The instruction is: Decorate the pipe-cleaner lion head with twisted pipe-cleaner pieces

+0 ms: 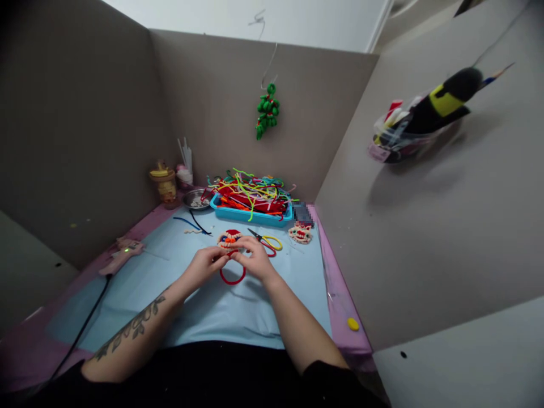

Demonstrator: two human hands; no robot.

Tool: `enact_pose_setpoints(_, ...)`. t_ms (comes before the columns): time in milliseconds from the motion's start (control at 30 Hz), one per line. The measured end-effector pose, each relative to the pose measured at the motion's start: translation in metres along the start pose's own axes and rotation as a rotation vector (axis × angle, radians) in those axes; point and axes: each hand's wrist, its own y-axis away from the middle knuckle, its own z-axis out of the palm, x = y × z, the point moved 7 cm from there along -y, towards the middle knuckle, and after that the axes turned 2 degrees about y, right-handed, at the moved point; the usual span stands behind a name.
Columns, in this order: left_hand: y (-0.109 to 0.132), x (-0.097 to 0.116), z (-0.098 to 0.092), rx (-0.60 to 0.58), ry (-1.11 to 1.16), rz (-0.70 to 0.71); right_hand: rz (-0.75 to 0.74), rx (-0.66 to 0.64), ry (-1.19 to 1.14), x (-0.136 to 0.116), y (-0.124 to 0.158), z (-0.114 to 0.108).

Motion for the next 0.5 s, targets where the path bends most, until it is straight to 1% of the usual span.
enact_pose_setpoints(67,-0.002,0.005,-0.002,-0.001,-0.086,0.095,-0.087,-0.063,0.185,-0.008,0.001,0.004)
enact_pose_setpoints(133,-0.003,0.008,-0.002,-0.015,-0.129,0.132,-0.119,-0.066,0.241,-0.008,0.002,0.008)
enact_pose_setpoints(200,-0.003,0.009,-0.004,-0.017,-0.168,0.137,-0.108,-0.029,0.243,-0.005,0.002,0.009)
enact_pose_setpoints(300,-0.001,0.010,-0.004,-0.014,-0.206,0.163,-0.050,0.057,0.197,0.001,0.002,0.005)
enact_pose_setpoints(367,0.000,0.010,-0.005,0.006,-0.191,0.166,0.008,0.113,0.142,0.006,0.002,0.002)
enact_pose_setpoints(500,0.002,0.005,-0.011,0.133,-0.067,0.109,0.150,0.194,-0.011,0.016,0.002,0.001)
